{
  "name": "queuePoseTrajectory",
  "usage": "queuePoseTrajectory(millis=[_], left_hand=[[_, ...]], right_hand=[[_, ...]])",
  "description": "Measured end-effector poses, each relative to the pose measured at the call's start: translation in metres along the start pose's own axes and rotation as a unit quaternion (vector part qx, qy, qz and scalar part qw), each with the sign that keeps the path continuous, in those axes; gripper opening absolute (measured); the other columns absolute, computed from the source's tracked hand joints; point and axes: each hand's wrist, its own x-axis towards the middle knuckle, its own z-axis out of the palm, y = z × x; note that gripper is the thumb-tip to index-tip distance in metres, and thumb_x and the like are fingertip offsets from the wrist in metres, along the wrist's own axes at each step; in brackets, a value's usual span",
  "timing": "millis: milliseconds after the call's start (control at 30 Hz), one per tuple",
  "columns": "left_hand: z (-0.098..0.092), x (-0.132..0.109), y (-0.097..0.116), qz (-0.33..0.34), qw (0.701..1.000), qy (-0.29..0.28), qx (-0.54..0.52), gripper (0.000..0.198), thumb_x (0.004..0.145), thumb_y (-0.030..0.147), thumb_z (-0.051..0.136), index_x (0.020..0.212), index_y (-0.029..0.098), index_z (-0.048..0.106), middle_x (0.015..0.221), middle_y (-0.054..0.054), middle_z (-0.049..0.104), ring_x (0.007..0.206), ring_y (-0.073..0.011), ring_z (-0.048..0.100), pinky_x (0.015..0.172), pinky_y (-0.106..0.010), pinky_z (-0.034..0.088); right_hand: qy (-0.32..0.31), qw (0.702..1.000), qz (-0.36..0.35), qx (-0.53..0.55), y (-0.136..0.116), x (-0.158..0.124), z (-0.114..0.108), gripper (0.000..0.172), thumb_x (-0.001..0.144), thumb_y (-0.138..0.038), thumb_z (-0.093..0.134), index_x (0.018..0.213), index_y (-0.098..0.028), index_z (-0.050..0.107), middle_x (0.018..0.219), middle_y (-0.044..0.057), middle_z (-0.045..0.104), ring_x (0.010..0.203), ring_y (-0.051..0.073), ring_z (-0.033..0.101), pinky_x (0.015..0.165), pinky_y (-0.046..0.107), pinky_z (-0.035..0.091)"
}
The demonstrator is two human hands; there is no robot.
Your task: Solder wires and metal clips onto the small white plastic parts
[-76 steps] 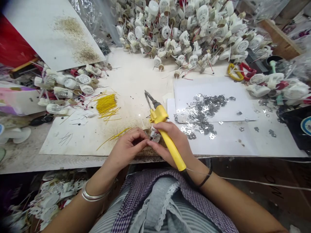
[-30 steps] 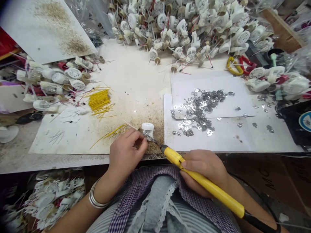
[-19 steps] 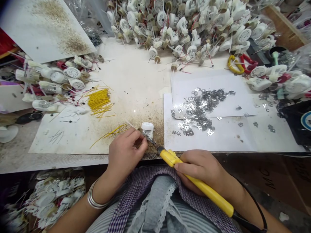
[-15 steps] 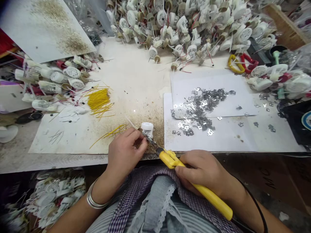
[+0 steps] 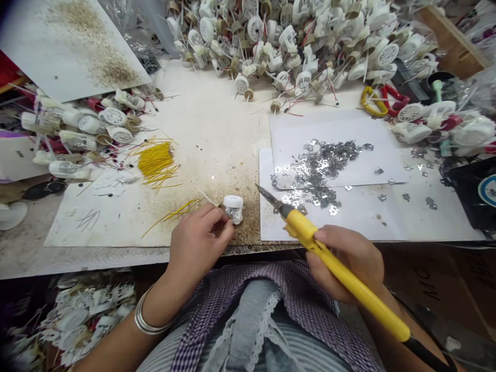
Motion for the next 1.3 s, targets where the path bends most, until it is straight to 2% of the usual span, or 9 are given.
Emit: queuePoseTrajectory(millis=[167,300,467,633,767,900,1000,1133,1300], left_hand=[[0.003,0.003,-0.002,0.001,1.000,0.002,-0.013,0.015,0.083,0.022,0.058,0.068,0.021,0.057,0.070,0.002,0.056,0.065,-0.0143,0.051,0.061,-0.029,0.034],[0.004,0.011,-0.004,0.011,1.000,0.003,-0.024,0.013,0.086,0.022,0.056,0.073,0.021,0.060,0.073,0.002,0.058,0.069,-0.0149,0.054,0.064,-0.029,0.036],[0.003,0.015,-0.004,0.059,0.998,-0.014,0.004,0.015,0.089,0.024,0.054,0.075,0.020,0.059,0.076,-0.001,0.061,0.076,-0.0187,0.057,0.071,-0.033,0.037],[0.004,0.013,-0.002,0.076,0.996,-0.029,0.045,0.018,0.090,0.024,0.053,0.073,0.020,0.057,0.079,-0.002,0.062,0.079,-0.0216,0.057,0.073,-0.037,0.035],[0.004,0.009,-0.004,0.070,0.997,-0.026,0.010,0.017,0.091,0.025,0.053,0.077,0.020,0.059,0.080,-0.002,0.063,0.079,-0.0209,0.058,0.076,-0.038,0.036],[0.003,0.004,-0.009,0.055,0.996,-0.028,-0.058,0.005,0.089,0.023,0.059,0.085,0.020,0.062,0.082,0.000,0.065,0.080,-0.0197,0.059,0.078,-0.037,0.036],[0.001,-0.001,-0.012,0.052,0.995,-0.009,-0.089,0.005,0.087,0.020,0.061,0.092,0.021,0.062,0.087,0.000,0.068,0.084,-0.0189,0.062,0.080,-0.036,0.037],[-0.003,-0.005,-0.015,0.055,0.996,0.030,-0.057,0.005,0.089,0.020,0.058,0.090,0.021,0.063,0.091,-0.001,0.072,0.089,-0.0194,0.064,0.080,-0.036,0.038],[-0.006,-0.007,-0.017,0.060,0.995,0.058,-0.054,0.006,0.090,0.021,0.058,0.089,0.021,0.063,0.089,-0.001,0.072,0.084,-0.0183,0.066,0.076,-0.035,0.041]], right_hand=[[0.092,0.988,0.066,0.101,0.013,-0.003,0.011,0.039,0.078,-0.016,0.069,0.114,-0.027,0.059,0.081,0.001,0.069,0.058,0.017,0.066,0.047,0.029,0.055],[0.119,0.982,0.075,0.122,0.015,0.001,0.017,0.037,0.082,-0.017,0.068,0.116,-0.027,0.058,0.083,0.000,0.068,0.061,0.016,0.067,0.051,0.030,0.056],[0.120,0.984,0.049,0.126,0.018,0.000,0.015,0.035,0.082,-0.014,0.067,0.115,-0.024,0.059,0.083,0.000,0.068,0.061,0.015,0.067,0.050,0.028,0.056],[0.120,0.982,0.057,0.131,0.018,-0.002,0.013,0.033,0.083,-0.014,0.066,0.114,-0.023,0.059,0.082,0.000,0.068,0.061,0.014,0.067,0.049,0.025,0.055],[0.107,0.984,0.065,0.125,0.018,-0.008,0.011,0.037,0.079,-0.012,0.069,0.113,-0.023,0.060,0.085,0.001,0.068,0.063,0.015,0.068,0.051,0.027,0.056],[0.088,0.986,0.080,0.120,0.018,-0.014,0.008,0.039,0.075,-0.014,0.071,0.112,-0.023,0.061,0.085,0.002,0.068,0.068,0.020,0.071,0.050,0.029,0.057],[0.099,0.984,0.086,0.119,0.016,-0.014,0.008,0.037,0.076,-0.015,0.071,0.110,-0.023,0.061,0.084,0.001,0.068,0.064,0.019,0.069,0.049,0.029,0.056],[0.119,0.982,0.077,0.122,0.015,-0.007,0.012,0.036,0.080,-0.015,0.069,0.113,-0.026,0.059,0.083,-0.001,0.068,0.061,0.016,0.067,0.048,0.028,0.054],[0.081,0.988,0.092,0.092,0.022,0.004,0.015,0.021,0.091,-0.024,0.057,0.112,-0.027,0.058,0.093,0.003,0.070,0.062,0.016,0.066,0.056,0.033,0.057]])
